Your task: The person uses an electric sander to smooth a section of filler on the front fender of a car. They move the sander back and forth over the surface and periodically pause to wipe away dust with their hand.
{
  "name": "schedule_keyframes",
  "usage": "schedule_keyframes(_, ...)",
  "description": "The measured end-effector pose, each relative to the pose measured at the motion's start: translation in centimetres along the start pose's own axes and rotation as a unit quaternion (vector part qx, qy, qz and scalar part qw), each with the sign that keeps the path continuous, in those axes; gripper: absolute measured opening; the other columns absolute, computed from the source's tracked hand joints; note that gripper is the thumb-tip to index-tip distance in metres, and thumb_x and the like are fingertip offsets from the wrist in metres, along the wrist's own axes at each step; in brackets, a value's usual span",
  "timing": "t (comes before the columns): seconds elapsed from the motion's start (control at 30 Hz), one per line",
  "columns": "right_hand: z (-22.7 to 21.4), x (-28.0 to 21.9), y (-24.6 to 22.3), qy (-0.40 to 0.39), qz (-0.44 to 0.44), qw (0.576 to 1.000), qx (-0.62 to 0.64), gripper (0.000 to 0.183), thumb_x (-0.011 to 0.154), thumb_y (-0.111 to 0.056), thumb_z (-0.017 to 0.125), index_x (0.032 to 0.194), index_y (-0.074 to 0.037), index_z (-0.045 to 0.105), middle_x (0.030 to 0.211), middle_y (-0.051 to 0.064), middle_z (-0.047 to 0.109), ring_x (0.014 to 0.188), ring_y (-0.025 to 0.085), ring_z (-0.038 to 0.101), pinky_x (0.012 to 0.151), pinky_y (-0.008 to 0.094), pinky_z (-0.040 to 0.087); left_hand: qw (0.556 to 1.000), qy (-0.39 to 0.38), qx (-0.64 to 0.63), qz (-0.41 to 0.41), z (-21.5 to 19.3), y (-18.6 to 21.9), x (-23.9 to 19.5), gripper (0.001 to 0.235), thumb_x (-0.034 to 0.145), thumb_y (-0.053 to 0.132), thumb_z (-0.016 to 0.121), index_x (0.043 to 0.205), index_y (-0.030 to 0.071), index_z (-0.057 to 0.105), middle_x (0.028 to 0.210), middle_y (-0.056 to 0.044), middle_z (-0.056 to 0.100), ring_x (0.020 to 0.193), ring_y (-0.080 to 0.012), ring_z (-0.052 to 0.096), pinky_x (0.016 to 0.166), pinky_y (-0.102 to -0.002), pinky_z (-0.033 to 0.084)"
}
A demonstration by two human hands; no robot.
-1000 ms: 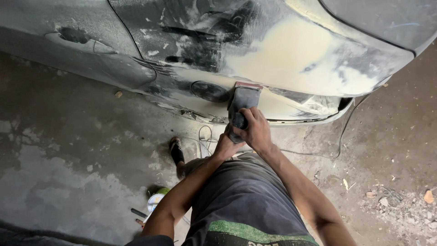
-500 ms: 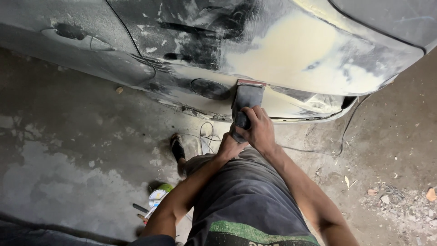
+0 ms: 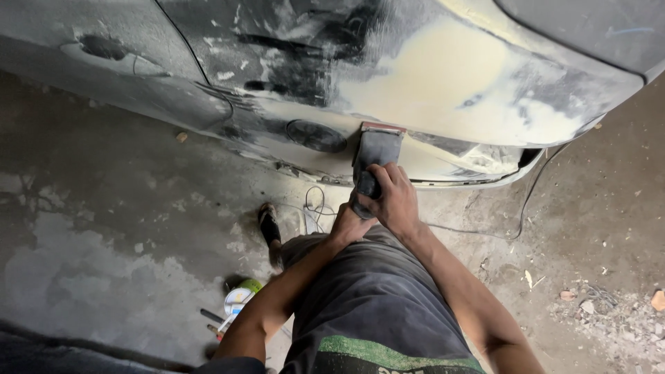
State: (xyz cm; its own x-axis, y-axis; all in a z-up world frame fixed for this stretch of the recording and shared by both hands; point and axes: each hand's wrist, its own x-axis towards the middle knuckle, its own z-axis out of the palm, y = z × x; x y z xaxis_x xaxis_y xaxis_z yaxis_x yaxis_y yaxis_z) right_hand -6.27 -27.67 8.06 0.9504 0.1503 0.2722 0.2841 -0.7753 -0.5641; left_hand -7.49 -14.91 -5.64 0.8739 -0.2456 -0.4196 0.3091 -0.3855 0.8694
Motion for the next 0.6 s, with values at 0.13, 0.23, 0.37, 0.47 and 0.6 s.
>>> schedule_keyframes(0.13,0.4,-0.2,0.2,-0.003,-0.003,1.0,0.003,0.063,0.069,-0.021,0.088,0.124,-0.006,0.061,0.105,0.013,0.058,0.101,0.036,0.058,0.082,0.046,0.05,1.0,-0.002,-0.017,-0.017,0.0,-0.3,-0.4,0.072,0.08,0.034,0.082,0.138,0.006,0.051,0.106,-0.016,0.077,0.095,-0.0242,0.075,0.08,-0.038,0.058)
schedule_keyframes(0.23,0.4,0.2,0.6,-0.015,0.003,1.0,0.001,0.063,0.067,-0.021,0.088,0.122,-0.006,0.061,0.105,0.013,0.058,0.102,0.036,0.058,0.082,0.047,0.05,1.0,0.008,-0.005,0.007,-0.2,-0.2,0.0,0.071,0.077,0.032,0.083,0.137,0.007,0.054,0.107,-0.016,0.076,0.095,-0.0246,0.074,0.08,-0.039,0.058)
schedule_keyframes(0.37,-0.7,0.2,-0.9,0.026,-0.005,0.999,0.029,0.058,0.068,-0.019,0.087,0.119,-0.006,0.062,0.105,0.013,0.06,0.102,0.036,0.059,0.083,0.046,0.05,0.978,0.095,-0.024,0.184,-1.5,1.5,-1.1,0.061,0.077,0.022,0.081,0.129,0.003,0.056,0.105,-0.018,0.072,0.096,-0.0332,0.071,0.08,-0.042,0.057)
schedule_keyframes(0.47,-0.3,0.2,-1.3,0.066,0.017,0.995,0.073,0.053,0.072,-0.02,0.087,0.115,-0.004,0.06,0.105,0.015,0.061,0.099,0.036,0.061,0.083,0.045,0.051,0.943,0.162,0.06,0.285,-3.2,-3.5,0.8,0.037,0.081,0.016,0.079,0.113,0.003,0.064,0.103,-0.019,0.07,0.097,-0.0397,0.069,0.081,-0.046,0.056)
schedule_keyframes(0.6,2.9,-0.8,-0.4,0.073,0.138,0.964,0.215,0.052,0.081,-0.029,0.086,0.113,-0.002,0.056,0.097,0.014,0.065,0.085,0.027,0.064,0.077,0.038,0.054,0.902,0.149,0.297,0.275,-10.3,-5.0,1.2,0.028,0.074,0.012,0.076,0.1,0.004,0.069,0.096,-0.012,0.069,0.09,-0.0318,0.068,0.078,-0.046,0.054)
